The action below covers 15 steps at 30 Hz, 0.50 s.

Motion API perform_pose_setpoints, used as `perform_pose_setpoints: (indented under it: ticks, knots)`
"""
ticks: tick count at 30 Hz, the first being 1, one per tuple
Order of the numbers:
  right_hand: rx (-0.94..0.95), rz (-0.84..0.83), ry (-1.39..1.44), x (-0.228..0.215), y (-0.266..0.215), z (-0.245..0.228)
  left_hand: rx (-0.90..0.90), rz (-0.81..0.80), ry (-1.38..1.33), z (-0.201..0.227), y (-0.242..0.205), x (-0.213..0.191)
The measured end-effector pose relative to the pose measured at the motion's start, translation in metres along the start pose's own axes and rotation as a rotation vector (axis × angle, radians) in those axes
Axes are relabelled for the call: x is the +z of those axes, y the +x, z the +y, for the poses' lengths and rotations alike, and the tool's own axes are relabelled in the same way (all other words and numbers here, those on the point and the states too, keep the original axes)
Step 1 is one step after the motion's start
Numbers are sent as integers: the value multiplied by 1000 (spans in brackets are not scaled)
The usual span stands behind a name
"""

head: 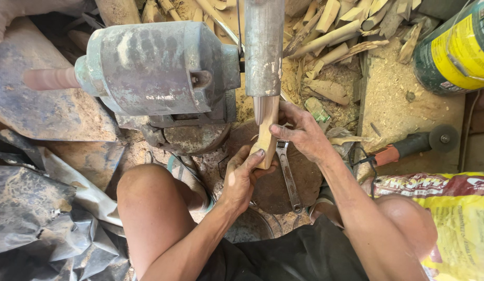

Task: The person sits on the floor and uses a bench grinder to smooth and shape a small wooden piece. They rotate the wood frequently to grind different edges and surfaces, then place the finished piece into a plastic basket with other similar items.

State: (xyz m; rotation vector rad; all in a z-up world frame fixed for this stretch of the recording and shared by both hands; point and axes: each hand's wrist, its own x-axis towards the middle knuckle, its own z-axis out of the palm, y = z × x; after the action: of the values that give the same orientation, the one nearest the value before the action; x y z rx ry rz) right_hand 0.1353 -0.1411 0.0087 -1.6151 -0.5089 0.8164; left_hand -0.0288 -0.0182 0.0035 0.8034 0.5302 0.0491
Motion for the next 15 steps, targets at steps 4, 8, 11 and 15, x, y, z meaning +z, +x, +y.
perform_pose_setpoints:
  ticks: [4,8,11,15]
  knots:
    - [12,12,-38,-3,4,-1,0,17,-15,1,5,3]
    - [15,-6,45,-3,15,2,-8,55,-34,2,15,2]
    - [18,12,80,-4,24,2,-34,141,-8,3,27,4]
    - [-51,14,113,-9,28,-2,70,53,14,7,32,3]
